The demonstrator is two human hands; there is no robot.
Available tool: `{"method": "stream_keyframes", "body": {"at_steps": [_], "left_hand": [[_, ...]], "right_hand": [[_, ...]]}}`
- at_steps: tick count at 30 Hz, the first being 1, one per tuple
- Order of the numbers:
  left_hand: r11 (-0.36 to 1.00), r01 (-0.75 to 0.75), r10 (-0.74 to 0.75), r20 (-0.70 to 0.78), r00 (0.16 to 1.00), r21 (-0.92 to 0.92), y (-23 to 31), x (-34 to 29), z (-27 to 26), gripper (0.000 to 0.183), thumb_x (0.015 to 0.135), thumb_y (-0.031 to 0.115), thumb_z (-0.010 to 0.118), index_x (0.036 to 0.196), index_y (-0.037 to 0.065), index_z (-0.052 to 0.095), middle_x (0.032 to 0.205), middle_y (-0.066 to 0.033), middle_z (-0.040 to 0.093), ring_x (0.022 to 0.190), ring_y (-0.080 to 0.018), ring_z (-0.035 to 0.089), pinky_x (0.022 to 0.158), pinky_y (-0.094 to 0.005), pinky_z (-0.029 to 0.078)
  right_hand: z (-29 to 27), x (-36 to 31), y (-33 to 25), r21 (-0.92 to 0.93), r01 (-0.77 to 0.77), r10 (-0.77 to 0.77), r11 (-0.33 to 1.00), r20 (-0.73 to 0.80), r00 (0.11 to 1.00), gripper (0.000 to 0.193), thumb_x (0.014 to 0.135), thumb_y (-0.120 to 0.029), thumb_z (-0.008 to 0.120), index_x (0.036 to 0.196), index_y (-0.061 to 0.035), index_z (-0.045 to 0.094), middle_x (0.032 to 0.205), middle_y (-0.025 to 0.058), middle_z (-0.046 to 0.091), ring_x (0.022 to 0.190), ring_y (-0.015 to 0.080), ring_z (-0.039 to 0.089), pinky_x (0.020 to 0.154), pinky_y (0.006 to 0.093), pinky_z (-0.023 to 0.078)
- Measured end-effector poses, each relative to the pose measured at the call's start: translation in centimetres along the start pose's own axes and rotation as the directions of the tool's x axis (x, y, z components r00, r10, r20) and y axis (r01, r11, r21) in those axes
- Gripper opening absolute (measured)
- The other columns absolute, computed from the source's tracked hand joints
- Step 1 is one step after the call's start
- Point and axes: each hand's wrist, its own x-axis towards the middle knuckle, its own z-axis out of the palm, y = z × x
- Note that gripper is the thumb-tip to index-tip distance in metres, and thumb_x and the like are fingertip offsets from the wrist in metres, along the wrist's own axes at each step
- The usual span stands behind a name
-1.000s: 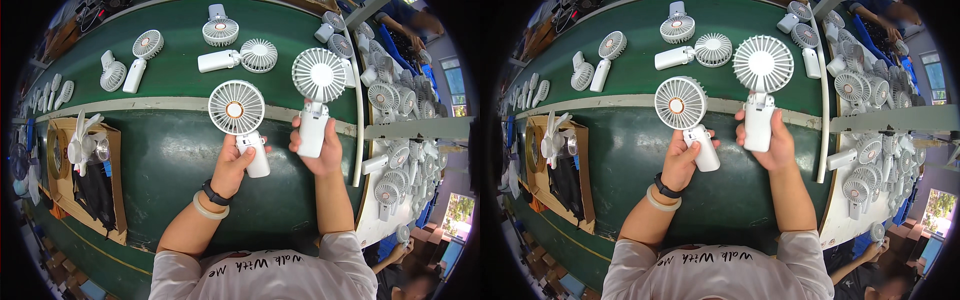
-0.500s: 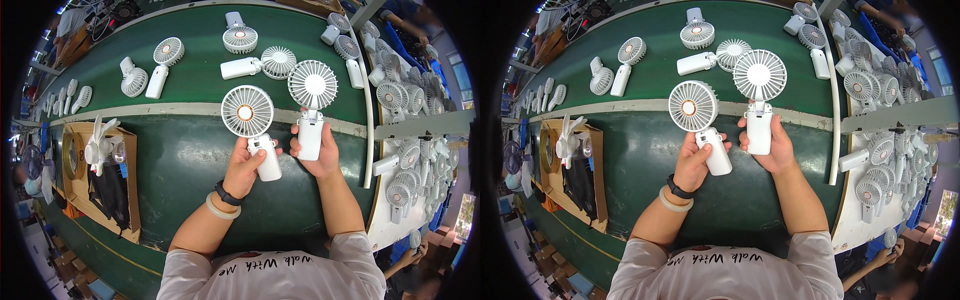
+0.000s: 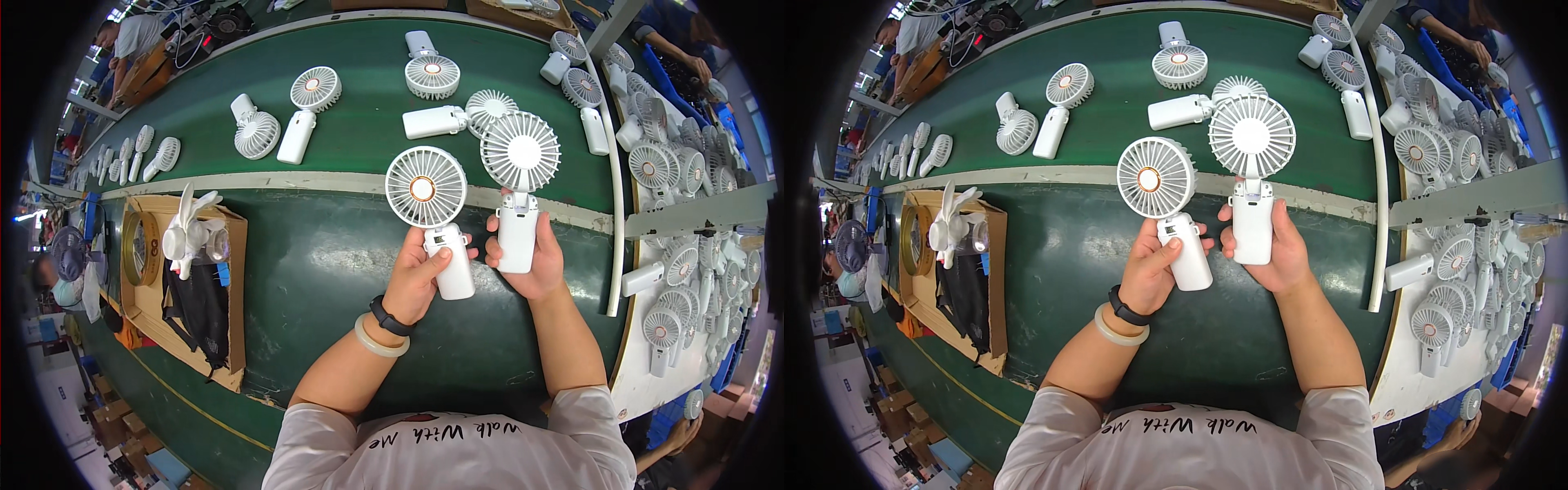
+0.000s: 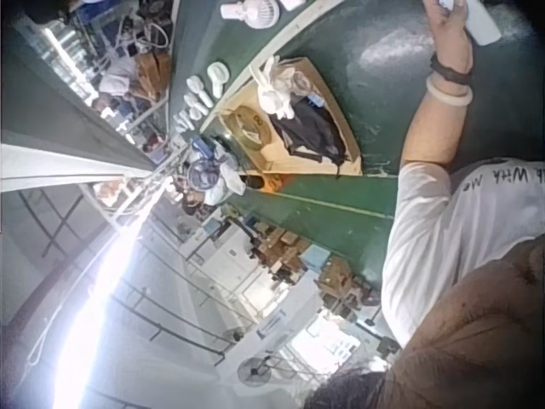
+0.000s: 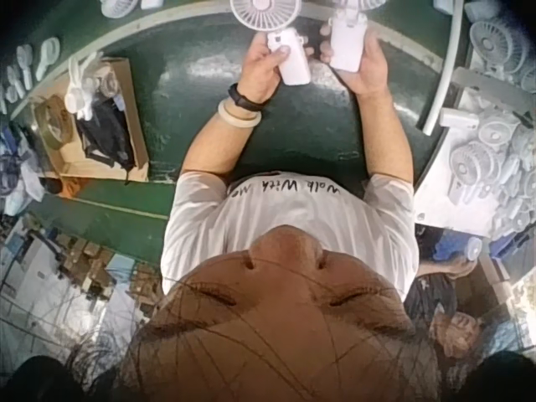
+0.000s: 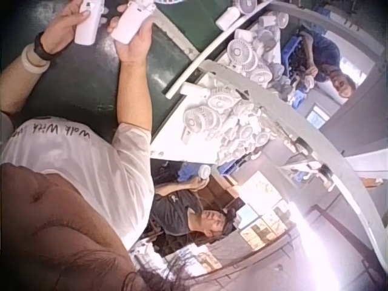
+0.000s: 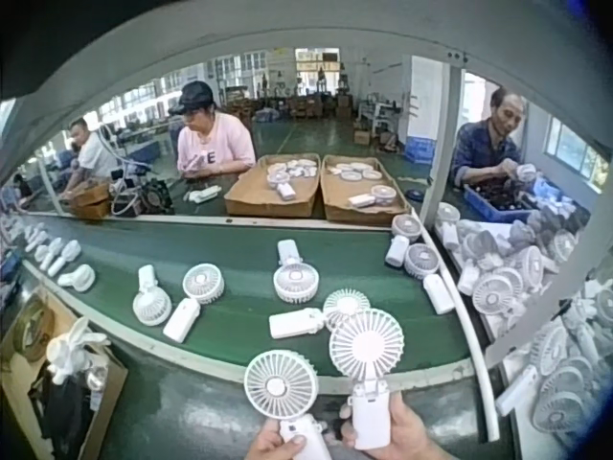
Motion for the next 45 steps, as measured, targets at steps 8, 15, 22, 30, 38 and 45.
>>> {"method": "stream_keyframes", "body": {"at_steps": [8,15,22,30,38,45], "left_hand": [[1.0,-0.006,0.006,-0.025,1.0,-0.027,0.2,-0.1,0.3,0.039,0.09,0.006,0.051,0.126,0.006,0.035,0.117,-0.0152,0.054,0.103,-0.0274,0.059,0.089,-0.0388,0.048],[0.998,0.012,-0.014,-0.045,0.999,-0.058,-0.1,-0.2,0.2,0.043,0.089,0.006,0.052,0.127,0.01,0.032,0.114,-0.0147,0.054,0.1,-0.0273,0.059,0.078,-0.0404,0.055],[0.987,0.151,-0.15,-0.034,0.988,0.045,-0.3,-0.3,1.4,0.076,0.082,-0.005,0.059,0.135,0.027,0.014,0.112,-0.0104,0.051,0.091,-0.0193,0.06,0.05,-0.0228,0.053],[0.975,0.197,-0.189,-0.087,0.978,0.103,-0.1,-0.6,0.4,0.034,0.081,0.007,0.064,0.108,0.008,0.044,0.086,-0.0066,0.051,0.07,-0.0159,0.053,0.037,-0.017,0.032],[0.984,0.137,-0.15,0.11,0.983,0.118,-0.9,-0.3,-0.7,0.03,0.074,0.002,0.064,0.098,0.009,0.047,0.1,-0.01,0.051,0.108,-0.0293,0.054,0.082,-0.0396,0.055],[0.996,0.029,-0.039,0.117,0.992,0.09,-1.1,-0.1,-0.4,0.047,0.072,0.004,0.066,0.114,0.011,0.045,0.124,-0.0099,0.044,0.122,-0.0291,0.042,0.099,-0.0473,0.041]], "right_hand": [[-0.1,-0.1,0.2,0.015,-0.016,0.016,1.0,0.011,1.0,0.061,0.094,-0.051,0.033,0.138,-0.0101,0.028,0.109,0.0133,0.054,0.08,0.0233,0.057,0.071,0.0365,0.047],[-0.1,-0.2,0.2,0.069,-0.029,0.027,0.997,0.028,0.999,0.062,0.094,-0.053,0.032,0.139,-0.0107,0.027,0.11,0.014,0.053,0.08,0.0232,0.056,0.071,0.0365,0.047],[0.0,0.0,-0.1,0.112,-0.023,0.019,0.993,0.035,0.999,0.062,0.094,-0.056,0.025,0.138,-0.0123,0.029,0.108,0.0136,0.055,0.077,0.0234,0.056,0.068,0.0378,0.047],[-0.4,0.0,0.1,-0.123,0.1,-0.119,0.987,-0.153,0.981,0.046,0.09,-0.03,0.056,0.126,-0.0069,0.041,0.105,0.0096,0.054,0.085,0.0198,0.056,0.079,0.036,0.049],[0.0,-0.2,-0.6,-0.441,0.015,-0.134,0.897,-0.24,0.962,0.04,0.086,-0.014,0.06,0.122,-0.0022,0.045,0.102,0.009,0.06,0.092,0.0183,0.061,0.079,0.0332,0.052],[-0.4,0.2,-0.1,-0.446,0.031,-0.162,0.895,-0.259,0.952,0.037,0.084,-0.01,0.061,0.118,-0.0007,0.049,0.102,0.0101,0.062,0.091,0.0176,0.063,0.08,0.032,0.051]]}}
